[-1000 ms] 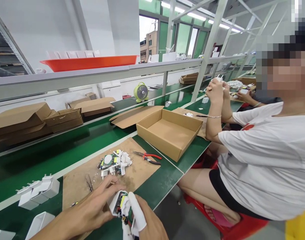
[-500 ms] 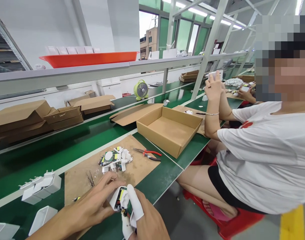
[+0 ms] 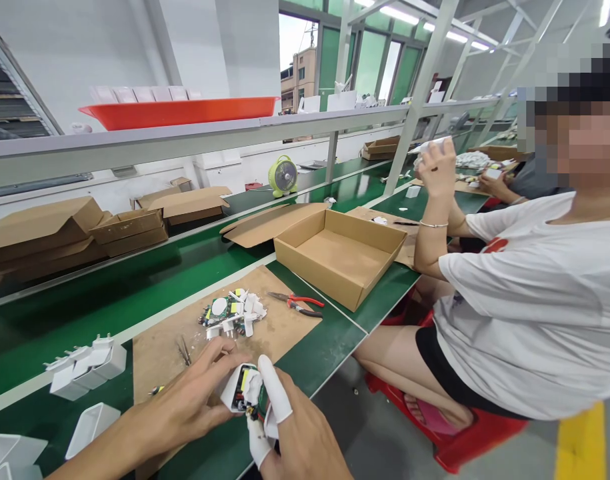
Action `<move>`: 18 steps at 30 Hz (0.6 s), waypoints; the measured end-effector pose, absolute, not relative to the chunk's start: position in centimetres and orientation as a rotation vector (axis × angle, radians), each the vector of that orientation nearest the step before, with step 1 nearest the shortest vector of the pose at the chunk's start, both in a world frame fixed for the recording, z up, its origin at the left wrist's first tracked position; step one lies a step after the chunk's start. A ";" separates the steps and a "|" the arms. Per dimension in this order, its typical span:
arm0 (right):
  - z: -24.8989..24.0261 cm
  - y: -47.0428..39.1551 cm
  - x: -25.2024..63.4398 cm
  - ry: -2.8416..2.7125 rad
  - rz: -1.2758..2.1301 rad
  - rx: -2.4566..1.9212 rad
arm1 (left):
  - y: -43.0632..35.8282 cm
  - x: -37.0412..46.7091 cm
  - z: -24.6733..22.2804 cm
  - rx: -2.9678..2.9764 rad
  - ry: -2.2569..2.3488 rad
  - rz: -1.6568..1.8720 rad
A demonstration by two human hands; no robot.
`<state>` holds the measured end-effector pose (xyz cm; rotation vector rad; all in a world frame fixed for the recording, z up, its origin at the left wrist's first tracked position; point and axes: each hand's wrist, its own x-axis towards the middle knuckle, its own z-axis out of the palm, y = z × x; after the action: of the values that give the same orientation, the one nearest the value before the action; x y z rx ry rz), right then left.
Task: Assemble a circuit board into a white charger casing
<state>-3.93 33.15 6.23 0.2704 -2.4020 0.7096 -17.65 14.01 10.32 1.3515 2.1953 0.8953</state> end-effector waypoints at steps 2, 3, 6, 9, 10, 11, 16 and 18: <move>6.3 33.2 -3.8 -2.410 0.713 0.274 | 14.0 -17.6 10.3 1.357 2.212 0.903; 6.4 33.2 -3.8 -2.411 0.715 0.273 | 14.0 -17.6 10.2 1.363 2.220 0.913; 6.6 33.2 -3.7 -2.417 0.719 0.265 | 14.0 -17.6 9.9 1.379 2.232 0.931; 6.5 33.2 -3.8 -2.391 0.708 0.289 | 14.0 -17.5 10.0 1.364 2.227 0.924; 6.4 33.2 -3.8 -2.376 0.701 0.294 | 14.0 -17.5 10.0 1.357 2.226 0.920; 6.3 33.1 -3.8 -2.363 0.695 0.294 | 13.9 -17.5 10.1 1.352 2.222 0.915; 5.8 33.1 -3.7 -2.366 0.697 0.290 | 13.8 -17.4 10.2 1.366 2.225 0.926; 5.8 33.2 -3.6 -2.366 0.678 0.300 | 13.8 -17.3 10.1 1.373 2.226 0.936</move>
<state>-3.59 33.24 5.78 0.2997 -2.3658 0.6775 -17.30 13.79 10.09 1.3735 2.2260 0.9359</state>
